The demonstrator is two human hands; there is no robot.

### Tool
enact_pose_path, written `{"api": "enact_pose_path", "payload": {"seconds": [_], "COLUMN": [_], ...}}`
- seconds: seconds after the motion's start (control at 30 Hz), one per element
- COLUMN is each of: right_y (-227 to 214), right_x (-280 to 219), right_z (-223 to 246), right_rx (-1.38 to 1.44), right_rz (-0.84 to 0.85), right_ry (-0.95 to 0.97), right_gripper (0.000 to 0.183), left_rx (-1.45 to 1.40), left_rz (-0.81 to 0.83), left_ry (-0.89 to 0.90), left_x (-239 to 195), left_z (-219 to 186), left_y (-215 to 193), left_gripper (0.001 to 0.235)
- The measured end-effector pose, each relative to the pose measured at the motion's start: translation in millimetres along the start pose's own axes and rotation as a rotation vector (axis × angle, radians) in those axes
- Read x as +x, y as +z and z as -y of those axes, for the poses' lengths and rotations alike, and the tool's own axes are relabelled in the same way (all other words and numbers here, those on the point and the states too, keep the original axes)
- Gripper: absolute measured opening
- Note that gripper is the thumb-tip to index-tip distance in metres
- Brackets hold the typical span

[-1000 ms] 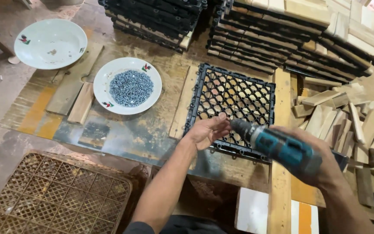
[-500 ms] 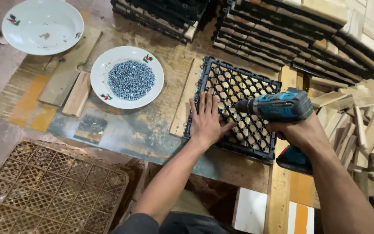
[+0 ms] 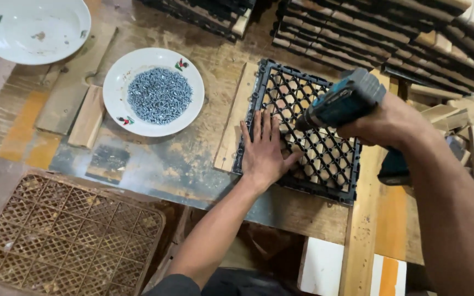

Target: Assembling wooden slats into a plastic grid to create interlocking floor tiles using a power drill.

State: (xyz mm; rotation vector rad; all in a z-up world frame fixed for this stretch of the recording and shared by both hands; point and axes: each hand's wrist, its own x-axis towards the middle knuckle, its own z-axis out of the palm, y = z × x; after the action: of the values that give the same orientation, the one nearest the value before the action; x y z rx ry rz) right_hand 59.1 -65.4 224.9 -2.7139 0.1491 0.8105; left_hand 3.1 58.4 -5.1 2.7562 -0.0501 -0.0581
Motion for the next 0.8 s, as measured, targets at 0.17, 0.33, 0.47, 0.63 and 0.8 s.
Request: {"api": "enact_pose_path", "payload": {"seconds": [0.17, 0.33, 0.47, 0.63, 0.8], "right_y": [0, 3, 7, 10, 18], "right_x": [-3, 3, 5, -9, -19], "right_z": [12, 12, 10, 13, -10], "right_rx": [-0.049, -0.122, -0.151, -0.125, -0.019], "right_rz": [-0.012, -0.02, -0.026, -0.034, 0.0], "right_ry": [0.087, 0.047, 0.032, 0.093, -0.019], "right_gripper": [0.038, 0.045, 0.048, 0.06, 0.052], "left_rx": [0.0, 0.021, 0.028, 0.039, -0.291], "left_rz": [-0.072, -0.122, -0.132, -0.068, -0.67], "left_ry": [0.016, 0.011, 0.006, -0.002, -0.008], "left_x": [1, 0, -1, -5, -4], "left_z": [-1, 0, -1, 2, 63], "left_y": [7, 10, 12, 1, -36], "left_gripper": [0.113, 0.115, 0.114, 0.11, 0.031]}}
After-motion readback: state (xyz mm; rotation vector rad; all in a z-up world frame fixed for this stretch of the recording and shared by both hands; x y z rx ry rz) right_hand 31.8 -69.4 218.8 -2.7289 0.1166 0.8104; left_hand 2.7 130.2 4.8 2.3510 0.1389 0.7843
